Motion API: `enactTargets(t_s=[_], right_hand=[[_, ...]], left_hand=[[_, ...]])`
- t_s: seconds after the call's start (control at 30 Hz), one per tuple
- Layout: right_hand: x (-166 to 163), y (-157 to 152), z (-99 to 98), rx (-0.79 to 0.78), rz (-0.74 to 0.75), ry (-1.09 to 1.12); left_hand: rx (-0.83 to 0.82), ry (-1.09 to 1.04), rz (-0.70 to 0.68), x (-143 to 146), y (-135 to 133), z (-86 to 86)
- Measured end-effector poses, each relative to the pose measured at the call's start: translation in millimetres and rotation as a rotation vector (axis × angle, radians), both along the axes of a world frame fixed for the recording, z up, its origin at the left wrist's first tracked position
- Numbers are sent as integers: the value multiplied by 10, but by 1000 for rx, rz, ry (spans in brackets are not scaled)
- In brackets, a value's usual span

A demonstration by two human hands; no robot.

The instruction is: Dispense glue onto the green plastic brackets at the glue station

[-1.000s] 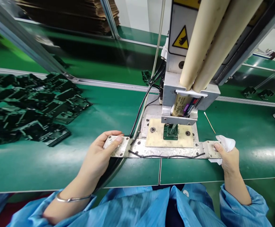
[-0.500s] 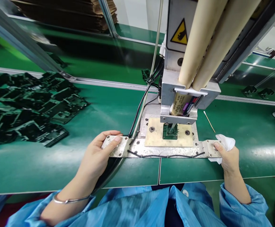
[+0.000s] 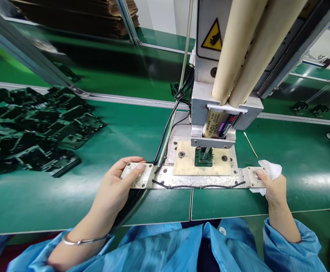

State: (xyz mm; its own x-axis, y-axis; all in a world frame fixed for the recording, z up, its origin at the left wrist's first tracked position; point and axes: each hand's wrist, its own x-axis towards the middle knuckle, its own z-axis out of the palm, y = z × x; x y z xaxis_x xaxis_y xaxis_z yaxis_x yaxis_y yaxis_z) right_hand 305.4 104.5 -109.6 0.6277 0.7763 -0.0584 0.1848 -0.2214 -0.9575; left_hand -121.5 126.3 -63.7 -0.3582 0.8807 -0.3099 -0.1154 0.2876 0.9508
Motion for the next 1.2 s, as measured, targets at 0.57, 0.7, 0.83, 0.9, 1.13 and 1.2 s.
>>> enactTargets(t_s=[0.57, 0.7, 0.83, 0.9, 1.13, 1.2], right_hand=[[28, 4, -47, 24, 25, -23], [10, 9, -16, 38, 19, -42], [5, 11, -5, 37, 7, -11], [8, 9, -10, 41, 5, -15], [40, -12, -34, 53, 20, -6], [48, -12, -32, 60, 20, -4]], left_hand=[[9, 4, 1, -5, 3, -9], [15, 4, 4, 2, -2, 0], [26, 0, 0, 7, -5, -4], [33, 2, -2, 6, -7, -12], [58, 30, -9, -8, -25, -42], [64, 37, -5, -2, -27, -38]])
